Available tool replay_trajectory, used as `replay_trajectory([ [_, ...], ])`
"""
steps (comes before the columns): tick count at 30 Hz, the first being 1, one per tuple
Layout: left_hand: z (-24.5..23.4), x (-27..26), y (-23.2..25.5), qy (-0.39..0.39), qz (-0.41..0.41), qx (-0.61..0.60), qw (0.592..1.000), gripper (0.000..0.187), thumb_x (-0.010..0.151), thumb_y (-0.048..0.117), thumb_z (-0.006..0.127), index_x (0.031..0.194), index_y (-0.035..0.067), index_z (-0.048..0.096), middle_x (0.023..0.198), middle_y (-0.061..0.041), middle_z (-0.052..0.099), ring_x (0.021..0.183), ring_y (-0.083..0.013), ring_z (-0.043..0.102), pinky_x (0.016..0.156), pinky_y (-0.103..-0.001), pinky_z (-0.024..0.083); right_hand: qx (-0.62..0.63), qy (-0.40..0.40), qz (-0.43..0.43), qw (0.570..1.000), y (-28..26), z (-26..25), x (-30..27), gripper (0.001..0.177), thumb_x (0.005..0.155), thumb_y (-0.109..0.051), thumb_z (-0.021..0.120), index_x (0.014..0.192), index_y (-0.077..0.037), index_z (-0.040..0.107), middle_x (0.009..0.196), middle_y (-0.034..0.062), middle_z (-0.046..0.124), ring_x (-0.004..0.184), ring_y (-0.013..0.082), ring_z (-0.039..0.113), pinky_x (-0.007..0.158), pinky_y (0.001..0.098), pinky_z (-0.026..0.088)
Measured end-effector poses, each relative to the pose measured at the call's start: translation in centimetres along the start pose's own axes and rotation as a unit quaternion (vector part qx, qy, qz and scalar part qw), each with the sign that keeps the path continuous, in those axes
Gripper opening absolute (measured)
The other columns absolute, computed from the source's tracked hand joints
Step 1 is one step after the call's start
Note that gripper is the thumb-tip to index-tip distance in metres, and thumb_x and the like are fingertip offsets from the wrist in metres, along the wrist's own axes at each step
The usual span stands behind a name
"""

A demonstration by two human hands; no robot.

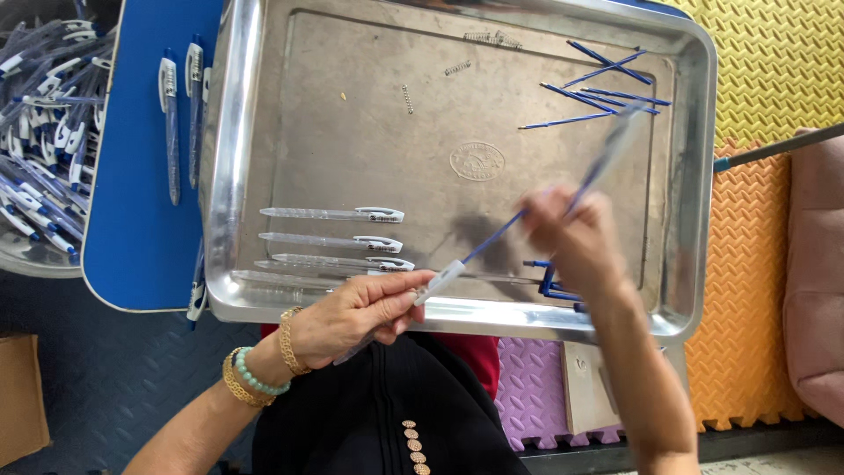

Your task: The person assembles ballpoint pens by hand, inserting ink cartridges into pen barrels, adding springs, and securing the components together before placing the completed pens in a tray.

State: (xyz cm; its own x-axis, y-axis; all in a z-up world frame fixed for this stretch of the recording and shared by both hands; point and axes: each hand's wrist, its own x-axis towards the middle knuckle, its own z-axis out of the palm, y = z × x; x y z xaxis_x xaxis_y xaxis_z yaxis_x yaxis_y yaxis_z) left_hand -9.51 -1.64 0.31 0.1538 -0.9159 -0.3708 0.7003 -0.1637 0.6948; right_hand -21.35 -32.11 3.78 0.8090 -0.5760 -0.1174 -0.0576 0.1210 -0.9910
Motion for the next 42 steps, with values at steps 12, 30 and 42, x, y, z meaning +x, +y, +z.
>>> replay_trajectory([
  [12, -1.5, -0.1, 5.3, 0.037, -0.055, 0.008, 0.998, 0.063, 0.109, 0.010, 0.057, 0.170, 0.002, 0.047, 0.107, -0.011, 0.072, 0.079, -0.0070, 0.062, 0.066, -0.019, 0.056, -0.392, 0.208, 0.056, 0.894, -0.6, -12.9, 12.9, 0.039, 0.130, -0.037, 0.054, 0.104, -0.014, 0.072, 0.084, -0.0023, 0.073, 0.066, 0.0042, 0.068, 0.050, 0.0217, 0.054],
  [30, 5.5, 8.5, 16.4, 0.162, 0.276, 0.929, 0.186, 0.018, 0.101, 0.016, 0.080, 0.083, 0.015, 0.079, 0.071, 0.000, 0.075, 0.065, -0.0177, 0.062, 0.075, -0.038, 0.048, 0.290, -0.119, 0.292, 0.904, 2.0, 7.3, 9.5, 0.023, 0.110, -0.027, 0.071, 0.110, -0.005, 0.079, 0.085, 0.0057, 0.079, 0.072, 0.0164, 0.076, 0.059, 0.0309, 0.066],
  [42, -0.9, 2.5, 15.7, 0.204, 0.296, 0.861, 0.361, 0.023, 0.113, 0.018, 0.082, 0.093, 0.020, 0.072, 0.066, 0.005, 0.061, 0.062, -0.0138, 0.054, 0.059, -0.031, 0.050, -0.073, -0.135, 0.055, 0.987, 0.4, 5.5, 14.5, 0.018, 0.116, -0.012, 0.064, 0.126, -0.002, 0.074, 0.100, 0.0081, 0.077, 0.080, 0.0098, 0.074, 0.072, 0.0169, 0.064],
])
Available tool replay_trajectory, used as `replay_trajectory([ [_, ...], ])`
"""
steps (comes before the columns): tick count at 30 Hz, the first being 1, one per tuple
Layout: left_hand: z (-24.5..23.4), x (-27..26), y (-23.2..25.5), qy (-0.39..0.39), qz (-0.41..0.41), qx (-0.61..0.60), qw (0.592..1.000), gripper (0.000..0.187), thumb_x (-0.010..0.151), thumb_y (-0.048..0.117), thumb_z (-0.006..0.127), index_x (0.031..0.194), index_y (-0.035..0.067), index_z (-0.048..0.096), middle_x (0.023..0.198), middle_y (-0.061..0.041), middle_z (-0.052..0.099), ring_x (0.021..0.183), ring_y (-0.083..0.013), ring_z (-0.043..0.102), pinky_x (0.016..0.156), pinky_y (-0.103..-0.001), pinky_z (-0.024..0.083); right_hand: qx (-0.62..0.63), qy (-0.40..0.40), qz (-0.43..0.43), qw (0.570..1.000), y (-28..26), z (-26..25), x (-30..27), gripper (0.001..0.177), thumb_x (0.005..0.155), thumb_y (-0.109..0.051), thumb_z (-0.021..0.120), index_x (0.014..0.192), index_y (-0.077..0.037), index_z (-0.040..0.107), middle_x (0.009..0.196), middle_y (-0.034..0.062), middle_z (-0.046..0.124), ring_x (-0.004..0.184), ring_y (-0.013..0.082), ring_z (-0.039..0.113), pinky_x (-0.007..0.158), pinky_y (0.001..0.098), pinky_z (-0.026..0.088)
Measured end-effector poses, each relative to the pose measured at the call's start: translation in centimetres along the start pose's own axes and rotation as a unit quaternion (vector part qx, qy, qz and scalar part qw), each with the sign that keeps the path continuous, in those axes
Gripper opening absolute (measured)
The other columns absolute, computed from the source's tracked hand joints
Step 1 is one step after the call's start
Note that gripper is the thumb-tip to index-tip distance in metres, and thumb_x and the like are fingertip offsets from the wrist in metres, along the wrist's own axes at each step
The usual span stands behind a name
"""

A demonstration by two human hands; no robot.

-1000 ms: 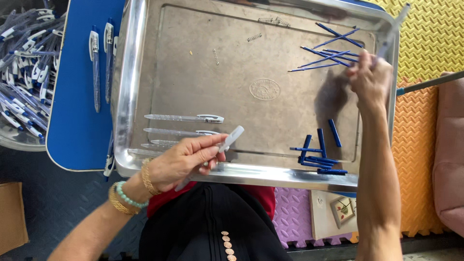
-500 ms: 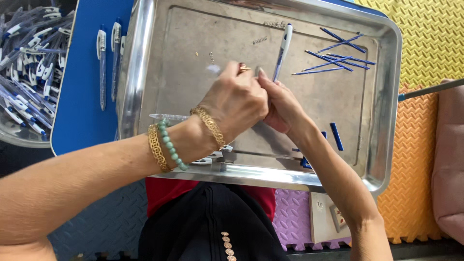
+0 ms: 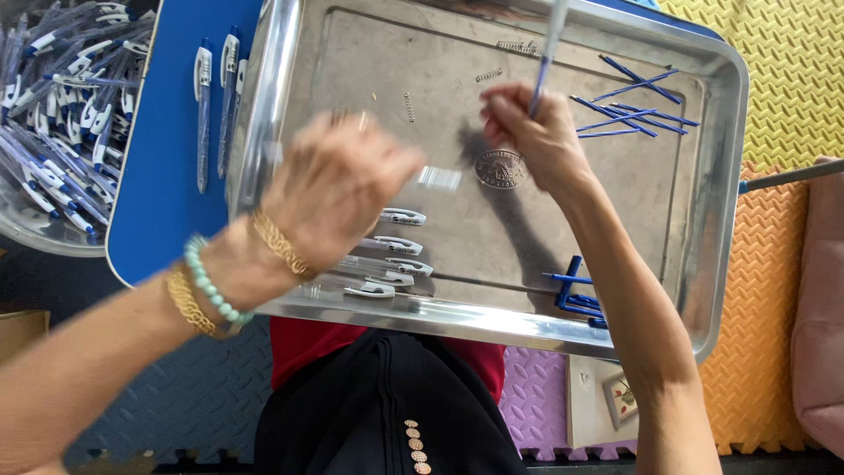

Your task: The person assembles ballpoint pens by hand, inserting ink cartridges into pen barrels, adding springs, and securing the components together before placing the completed pens in a tray.

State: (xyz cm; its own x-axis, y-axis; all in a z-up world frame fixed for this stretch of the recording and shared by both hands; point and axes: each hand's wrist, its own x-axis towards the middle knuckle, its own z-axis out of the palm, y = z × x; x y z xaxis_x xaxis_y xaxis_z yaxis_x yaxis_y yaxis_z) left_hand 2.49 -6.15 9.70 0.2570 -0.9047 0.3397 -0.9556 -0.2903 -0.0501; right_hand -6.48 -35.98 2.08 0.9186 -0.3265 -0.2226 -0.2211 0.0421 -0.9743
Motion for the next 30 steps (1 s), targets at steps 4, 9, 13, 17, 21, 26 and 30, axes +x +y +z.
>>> replay_trajectory([
  [4, 5.3, -6.2, 2.4, -0.096, -0.034, -0.253, 0.962, 0.029, 0.115, 0.011, 0.063, 0.088, 0.017, 0.071, 0.066, 0.003, 0.062, 0.062, -0.0158, 0.056, 0.056, -0.034, 0.054, -0.440, 0.128, -0.253, 0.852, 3.4, -1.3, 4.9, 0.017, 0.114, -0.019, 0.070, 0.117, -0.007, 0.082, 0.114, 0.0114, 0.080, 0.097, 0.0312, 0.075, 0.086, 0.0422, 0.054],
  [9, 8.4, -10.6, 3.8, -0.024, -0.063, -0.332, 0.941, 0.024, 0.090, 0.003, 0.088, 0.112, 0.008, 0.081, 0.101, -0.009, 0.078, 0.092, -0.0251, 0.072, 0.085, -0.035, 0.068, -0.505, 0.097, -0.297, 0.805, 4.6, -1.7, 6.0, 0.017, 0.115, -0.003, 0.063, 0.125, -0.003, 0.077, 0.113, 0.0242, 0.069, 0.107, 0.0447, 0.061, 0.080, 0.0567, 0.052],
  [13, 4.0, -9.2, 0.0, 0.012, -0.076, -0.351, 0.933, 0.013, 0.101, 0.013, 0.077, 0.113, 0.007, 0.076, 0.111, -0.012, 0.078, 0.099, -0.0284, 0.074, 0.088, -0.039, 0.066, -0.505, 0.079, -0.285, 0.811, 3.0, -1.4, 4.1, 0.031, 0.105, 0.008, 0.068, 0.134, 0.000, 0.073, 0.123, 0.0261, 0.068, 0.116, 0.0462, 0.063, 0.089, 0.0593, 0.054],
  [17, 4.6, -10.4, -11.3, 0.022, -0.255, -0.215, 0.942, 0.018, 0.113, 0.007, 0.060, 0.125, 0.001, 0.071, 0.116, -0.018, 0.070, 0.097, -0.0279, 0.068, 0.075, -0.032, 0.058, -0.468, 0.099, -0.256, 0.840, 0.0, 0.0, 0.1, 0.025, 0.115, -0.017, 0.056, 0.127, -0.004, 0.073, 0.118, 0.0202, 0.068, 0.107, 0.0406, 0.062, 0.088, 0.0555, 0.048],
  [21, 10.8, -13.5, -18.2, -0.064, -0.341, -0.035, 0.937, 0.048, 0.101, 0.025, 0.094, 0.136, -0.001, 0.076, 0.110, -0.026, 0.076, 0.097, -0.0407, 0.072, 0.087, -0.050, 0.064, -0.350, 0.124, -0.109, 0.922, -2.9, 2.4, -4.7, 0.043, 0.110, -0.039, 0.044, 0.097, -0.006, 0.068, 0.095, 0.0100, 0.068, 0.087, 0.0256, 0.067, 0.068, 0.0425, 0.055],
  [26, 10.3, -11.9, -17.5, -0.130, -0.380, -0.005, 0.916, 0.020, 0.113, 0.013, 0.078, 0.123, -0.004, 0.073, 0.093, -0.020, 0.076, 0.072, -0.0318, 0.074, 0.059, -0.043, 0.068, -0.226, 0.077, -0.188, 0.953, -0.7, 1.6, -8.8, 0.054, 0.120, -0.055, 0.042, 0.094, -0.012, 0.060, 0.077, -0.0006, 0.051, 0.067, 0.0124, 0.045, 0.064, 0.0333, 0.040],
  [30, 1.9, -9.0, -14.3, -0.049, -0.483, -0.374, 0.790, 0.035, 0.116, 0.002, 0.062, 0.149, -0.007, 0.053, 0.121, -0.022, 0.074, 0.095, -0.0265, 0.082, 0.078, -0.034, 0.073, -0.030, 0.017, -0.074, 0.997, -3.0, 3.0, -11.7, 0.030, 0.114, -0.027, 0.068, 0.094, -0.005, 0.072, 0.073, 0.0041, 0.067, 0.058, 0.0113, 0.061, 0.054, 0.0237, 0.051],
])
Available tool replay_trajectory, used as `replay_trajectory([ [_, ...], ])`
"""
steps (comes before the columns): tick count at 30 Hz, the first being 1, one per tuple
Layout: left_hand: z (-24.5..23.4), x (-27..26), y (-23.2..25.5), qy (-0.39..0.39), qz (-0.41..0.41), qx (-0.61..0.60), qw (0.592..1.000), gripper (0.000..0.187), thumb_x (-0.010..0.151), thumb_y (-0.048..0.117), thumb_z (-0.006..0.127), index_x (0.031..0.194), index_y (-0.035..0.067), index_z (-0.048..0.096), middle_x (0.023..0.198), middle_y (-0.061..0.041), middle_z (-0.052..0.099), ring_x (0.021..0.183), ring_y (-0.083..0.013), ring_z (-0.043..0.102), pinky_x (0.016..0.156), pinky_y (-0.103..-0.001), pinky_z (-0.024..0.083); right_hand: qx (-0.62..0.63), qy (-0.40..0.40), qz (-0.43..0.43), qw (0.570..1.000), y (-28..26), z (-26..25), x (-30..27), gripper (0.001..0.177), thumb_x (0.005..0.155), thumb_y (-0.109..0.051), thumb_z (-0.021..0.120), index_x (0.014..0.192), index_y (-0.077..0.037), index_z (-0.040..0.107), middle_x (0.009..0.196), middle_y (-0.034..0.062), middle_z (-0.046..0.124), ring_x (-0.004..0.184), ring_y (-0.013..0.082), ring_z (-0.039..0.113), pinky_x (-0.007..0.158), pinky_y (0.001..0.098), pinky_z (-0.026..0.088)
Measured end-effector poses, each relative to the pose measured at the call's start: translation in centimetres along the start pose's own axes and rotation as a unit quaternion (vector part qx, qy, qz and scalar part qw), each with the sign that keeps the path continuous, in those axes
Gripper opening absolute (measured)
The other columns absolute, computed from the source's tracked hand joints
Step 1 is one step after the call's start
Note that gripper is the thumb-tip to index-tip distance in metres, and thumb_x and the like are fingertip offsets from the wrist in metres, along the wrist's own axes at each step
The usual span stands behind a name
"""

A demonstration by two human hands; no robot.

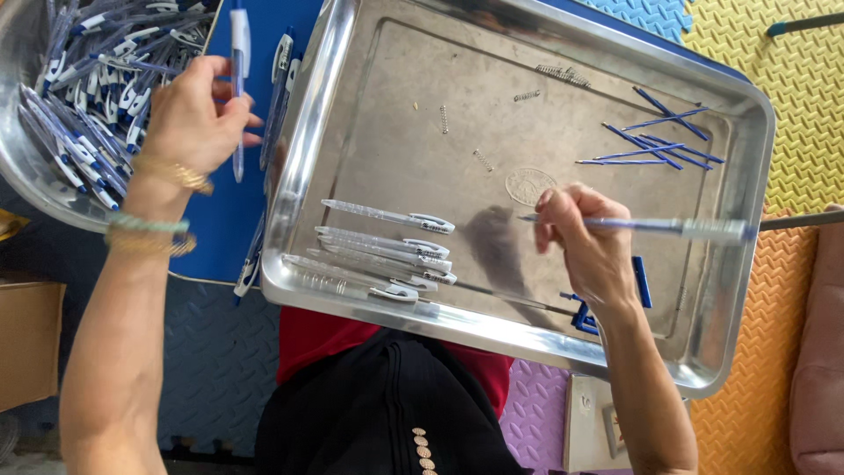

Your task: The person assembles ballpoint pens by hand, inserting ink cartridges into pen barrels, adding springs, and securing the components together before placing the completed pens in a tray.

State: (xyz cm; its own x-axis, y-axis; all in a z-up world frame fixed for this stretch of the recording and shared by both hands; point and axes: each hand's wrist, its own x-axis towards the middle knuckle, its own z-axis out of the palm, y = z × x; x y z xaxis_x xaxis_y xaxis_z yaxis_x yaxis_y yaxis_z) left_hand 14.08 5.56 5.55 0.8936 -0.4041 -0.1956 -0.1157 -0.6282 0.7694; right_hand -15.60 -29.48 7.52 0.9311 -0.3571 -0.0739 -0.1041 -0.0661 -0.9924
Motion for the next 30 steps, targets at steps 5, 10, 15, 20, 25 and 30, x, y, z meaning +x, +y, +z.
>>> replay_trajectory([
  [5, 2.7, -6.5, 4.7, -0.155, -0.081, -0.370, 0.912, 0.030, 0.114, 0.013, 0.057, 0.142, 0.010, 0.067, 0.104, -0.003, 0.067, 0.081, -0.0121, 0.064, 0.071, -0.023, 0.063, 0.134, 0.032, 0.013, 0.990, -1.0, 2.7, -1.5, 0.009, 0.099, 0.006, 0.074, 0.106, 0.004, 0.069, 0.109, 0.0213, 0.073, 0.079, 0.0217, 0.075, 0.074, 0.0272, 0.067],
  [10, 8.9, -10.3, 4.3, -0.329, -0.016, -0.560, 0.760, 0.042, 0.116, 0.013, 0.057, 0.158, 0.008, 0.062, 0.100, -0.007, 0.077, 0.069, -0.0077, 0.065, 0.064, -0.017, 0.062, 0.150, 0.067, -0.034, 0.986, -2.2, 6.3, -2.0, 0.013, 0.099, 0.007, 0.078, 0.109, 0.006, 0.069, 0.097, 0.0264, 0.079, 0.082, 0.0332, 0.084, 0.077, 0.0365, 0.076],
  [15, 13.9, -12.1, 4.6, -0.328, -0.049, -0.585, 0.740, 0.046, 0.114, 0.017, 0.056, 0.157, 0.000, 0.058, 0.115, -0.013, 0.075, 0.081, -0.0095, 0.073, 0.068, -0.024, 0.065, 0.111, 0.133, -0.064, 0.983, -1.4, 9.9, -2.1, 0.024, 0.089, -0.001, 0.091, 0.098, 0.007, 0.069, 0.099, 0.0260, 0.080, 0.098, 0.0359, 0.085, 0.085, 0.0441, 0.074],
  [20, 15.3, -12.5, 4.0, -0.341, -0.069, -0.603, 0.718, 0.050, 0.115, 0.016, 0.056, 0.163, 0.003, 0.053, 0.116, -0.012, 0.071, 0.078, -0.0069, 0.063, 0.061, -0.019, 0.052, 0.096, 0.126, -0.080, 0.984, -0.6, 9.7, -2.2, 0.020, 0.092, 0.004, 0.088, 0.096, 0.009, 0.069, 0.099, 0.0275, 0.081, 0.106, 0.0403, 0.084, 0.089, 0.0437, 0.072],
  [25, 15.4, -12.5, 4.3, -0.347, -0.060, -0.602, 0.717, 0.051, 0.115, 0.013, 0.057, 0.164, 0.002, 0.051, 0.125, -0.016, 0.072, 0.081, -0.0078, 0.062, 0.063, -0.018, 0.049, 0.057, 0.128, -0.101, 0.985, 1.0, 9.6, -2.2, 0.020, 0.090, 0.004, 0.091, 0.095, 0.009, 0.073, 0.100, 0.0272, 0.082, 0.109, 0.0381, 0.083, 0.093, 0.0423, 0.070],
  [30, 15.5, -13.0, 5.1, -0.332, -0.078, -0.610, 0.715, 0.048, 0.112, 0.013, 0.062, 0.158, 0.001, 0.058, 0.133, -0.016, 0.074, 0.085, -0.0092, 0.064, 0.062, -0.017, 0.049, 0.074, 0.136, -0.082, 0.985, 0.3, 10.4, -2.6, 0.021, 0.090, 0.004, 0.091, 0.096, 0.010, 0.071, 0.097, 0.0266, 0.082, 0.103, 0.0335, 0.084, 0.085, 0.0404, 0.071],
])
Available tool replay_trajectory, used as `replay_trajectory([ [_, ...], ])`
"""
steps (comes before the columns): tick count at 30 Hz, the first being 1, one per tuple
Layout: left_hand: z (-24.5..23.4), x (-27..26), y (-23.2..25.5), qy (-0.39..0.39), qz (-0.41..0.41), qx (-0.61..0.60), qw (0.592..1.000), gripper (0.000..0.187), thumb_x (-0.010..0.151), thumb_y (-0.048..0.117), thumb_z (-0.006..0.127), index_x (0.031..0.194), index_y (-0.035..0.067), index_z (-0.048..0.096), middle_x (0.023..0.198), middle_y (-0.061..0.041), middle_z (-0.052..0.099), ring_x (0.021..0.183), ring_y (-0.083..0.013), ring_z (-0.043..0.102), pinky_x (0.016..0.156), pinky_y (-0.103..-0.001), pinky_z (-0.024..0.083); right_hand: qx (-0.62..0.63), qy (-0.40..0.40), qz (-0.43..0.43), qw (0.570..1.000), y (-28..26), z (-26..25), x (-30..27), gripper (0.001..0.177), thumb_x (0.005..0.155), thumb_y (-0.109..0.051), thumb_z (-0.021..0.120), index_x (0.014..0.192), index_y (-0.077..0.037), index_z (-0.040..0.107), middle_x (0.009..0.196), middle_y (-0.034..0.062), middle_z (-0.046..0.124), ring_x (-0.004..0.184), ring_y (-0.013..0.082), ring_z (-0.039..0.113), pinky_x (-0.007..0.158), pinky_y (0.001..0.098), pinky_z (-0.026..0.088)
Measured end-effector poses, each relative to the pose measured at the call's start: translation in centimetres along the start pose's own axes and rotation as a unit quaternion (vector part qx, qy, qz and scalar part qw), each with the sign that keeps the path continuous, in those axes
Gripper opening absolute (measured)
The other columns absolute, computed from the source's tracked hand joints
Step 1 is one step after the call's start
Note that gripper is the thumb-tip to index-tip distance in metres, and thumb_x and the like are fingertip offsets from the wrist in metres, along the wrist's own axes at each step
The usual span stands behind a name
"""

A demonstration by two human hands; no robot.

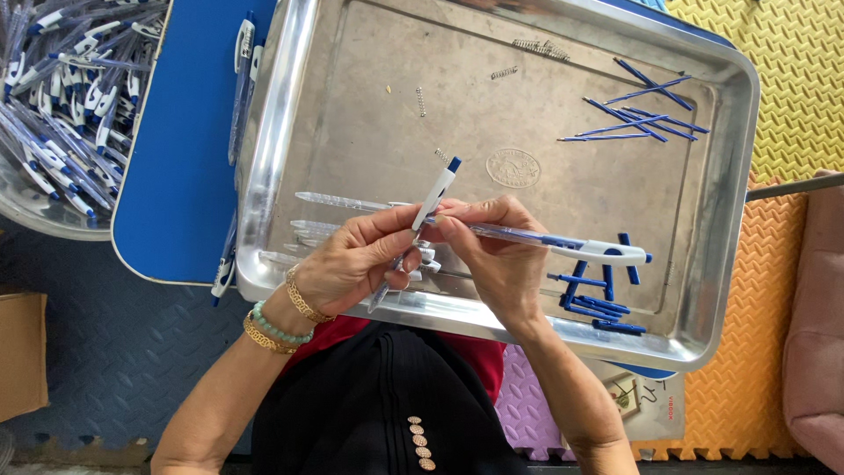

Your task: The person assembles ballpoint pens by hand, inserting ink cartridges into pen barrels, adding springs, and securing the components together before placing the completed pens in a tray.

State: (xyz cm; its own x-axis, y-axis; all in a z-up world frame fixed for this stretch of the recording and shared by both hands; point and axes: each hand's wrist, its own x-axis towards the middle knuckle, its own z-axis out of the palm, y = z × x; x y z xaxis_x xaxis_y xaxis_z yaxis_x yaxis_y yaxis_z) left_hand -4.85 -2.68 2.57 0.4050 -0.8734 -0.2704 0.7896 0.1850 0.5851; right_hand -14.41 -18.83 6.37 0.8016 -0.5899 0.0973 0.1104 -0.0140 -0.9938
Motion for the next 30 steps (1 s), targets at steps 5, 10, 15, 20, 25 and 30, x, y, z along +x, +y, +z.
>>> replay_trajectory([
  [5, -0.9, 0.4, -1.9, 0.024, 0.015, -0.015, 0.999, 0.048, 0.112, 0.012, 0.063, 0.158, 0.001, 0.059, 0.132, -0.017, 0.075, 0.082, -0.0097, 0.062, 0.058, -0.016, 0.045, -0.011, 0.007, -0.028, 1.000, 1.4, -0.3, -0.1, 0.020, 0.090, 0.005, 0.091, 0.096, 0.008, 0.072, 0.094, 0.0251, 0.082, 0.100, 0.0326, 0.084, 0.084, 0.0416, 0.071],
  [10, -0.2, 0.5, -3.6, 0.059, 0.054, -0.011, 0.997, 0.049, 0.111, 0.010, 0.065, 0.159, 0.005, 0.060, 0.132, -0.018, 0.075, 0.083, -0.0113, 0.062, 0.059, -0.017, 0.044, -0.012, 0.015, -0.071, 0.997, 3.8, -1.0, -0.1, 0.018, 0.089, 0.006, 0.091, 0.093, 0.008, 0.074, 0.089, 0.0260, 0.081, 0.095, 0.0360, 0.085, 0.089, 0.0464, 0.071],
  [15, 0.5, 0.4, -4.9, 0.102, 0.110, 0.015, 0.989, 0.048, 0.111, 0.010, 0.065, 0.159, 0.004, 0.060, 0.133, -0.017, 0.078, 0.083, -0.0100, 0.061, 0.061, -0.016, 0.045, -0.023, 0.013, -0.112, 0.993, 4.5, -1.5, 0.2, 0.017, 0.094, 0.001, 0.089, 0.095, 0.006, 0.073, 0.085, 0.0219, 0.079, 0.086, 0.0309, 0.085, 0.076, 0.0396, 0.069],
  [20, 0.8, 0.5, -4.4, 0.082, 0.081, -0.043, 0.992, 0.047, 0.111, 0.010, 0.065, 0.158, 0.005, 0.061, 0.132, -0.019, 0.078, 0.081, -0.0095, 0.059, 0.058, -0.014, 0.042, -0.034, 0.003, -0.112, 0.993, 3.0, -0.9, 0.2, 0.016, 0.096, 0.001, 0.087, 0.097, 0.006, 0.072, 0.084, 0.0200, 0.078, 0.081, 0.0269, 0.084, 0.073, 0.0357, 0.068],
  [25, -0.5, 1.3, -6.8, 0.114, 0.102, 0.006, 0.988, 0.045, 0.112, 0.011, 0.064, 0.156, 0.005, 0.063, 0.125, -0.016, 0.080, 0.080, -0.0089, 0.062, 0.059, -0.013, 0.046, -0.112, -0.018, -0.248, 0.962, 2.4, -0.4, 0.1, 0.012, 0.089, 0.008, 0.090, 0.090, 0.006, 0.078, 0.083, 0.0221, 0.077, 0.086, 0.0447, 0.085, 0.079, 0.0527, 0.071],
  [30, 1.6, 0.8, -5.0, 0.127, 0.123, 0.050, 0.983, 0.047, 0.110, 0.008, 0.066, 0.156, -0.001, 0.061, 0.108, -0.010, 0.082, 0.080, -0.0045, 0.067, 0.062, -0.016, 0.063, -0.260, -0.067, -0.504, 0.821, 3.6, -1.8, 0.0, 0.008, 0.095, 0.008, 0.080, 0.099, 0.002, 0.084, 0.104, 0.0263, 0.078, 0.103, 0.0585, 0.078, 0.090, 0.0585, 0.070],
])
